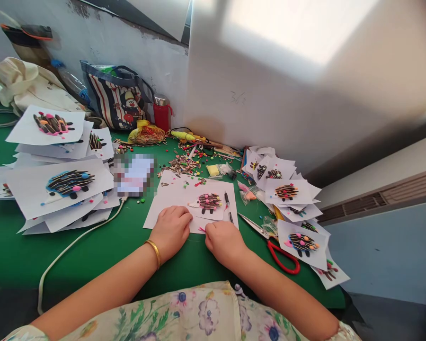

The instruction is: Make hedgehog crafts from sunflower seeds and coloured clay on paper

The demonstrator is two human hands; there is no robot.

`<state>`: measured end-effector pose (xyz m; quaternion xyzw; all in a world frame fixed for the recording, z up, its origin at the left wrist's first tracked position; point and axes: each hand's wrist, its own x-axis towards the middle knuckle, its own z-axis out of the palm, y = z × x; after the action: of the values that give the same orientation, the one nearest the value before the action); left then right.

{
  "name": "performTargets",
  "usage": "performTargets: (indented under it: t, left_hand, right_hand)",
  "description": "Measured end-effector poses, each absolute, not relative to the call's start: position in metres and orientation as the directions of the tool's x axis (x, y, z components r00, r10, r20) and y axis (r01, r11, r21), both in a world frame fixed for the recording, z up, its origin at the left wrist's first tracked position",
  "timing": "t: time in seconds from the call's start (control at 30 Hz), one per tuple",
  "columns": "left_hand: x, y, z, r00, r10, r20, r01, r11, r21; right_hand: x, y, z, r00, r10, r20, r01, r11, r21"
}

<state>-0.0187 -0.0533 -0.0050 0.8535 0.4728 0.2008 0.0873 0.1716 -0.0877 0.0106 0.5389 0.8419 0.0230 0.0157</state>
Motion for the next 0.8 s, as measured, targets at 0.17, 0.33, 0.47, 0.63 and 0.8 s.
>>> performTargets:
  t: [0.17,0.33,0.47,0.63,0.8]
  left_hand:
    - [-0.019,-0.053,-0.005,0.481,0.839,0.256,0.77,-0.543,0.333]
    - [-0.019,-0.054,-0.006,0.475,0.838,0.267,0.77,-0.543,0.336]
    - [-0.019,-0.053,-0.007,0.48,0.834,0.273,0.762,-0.55,0.341]
    - [-0.019,-0.053,-0.007,0.478,0.837,0.267,0.767,-0.546,0.337]
    - [-0.019,-0.054,-0.006,0.477,0.839,0.261,0.771,-0.542,0.333]
  right_hand:
    - [0.179,-0.098,0.015,-0.438,0.898,-0.031,0.898,0.439,0.034]
    - [0.195,-0.101,0.017,-0.402,0.915,0.027,0.915,0.401,0.047]
    - [0.212,-0.095,0.018,-0.356,0.932,0.06,0.933,0.351,0.085]
    - [0.216,-0.095,0.02,-0.374,0.918,0.13,0.927,0.372,0.042]
    - [0.2,-0.101,0.016,-0.539,0.828,0.158,0.83,0.553,-0.067]
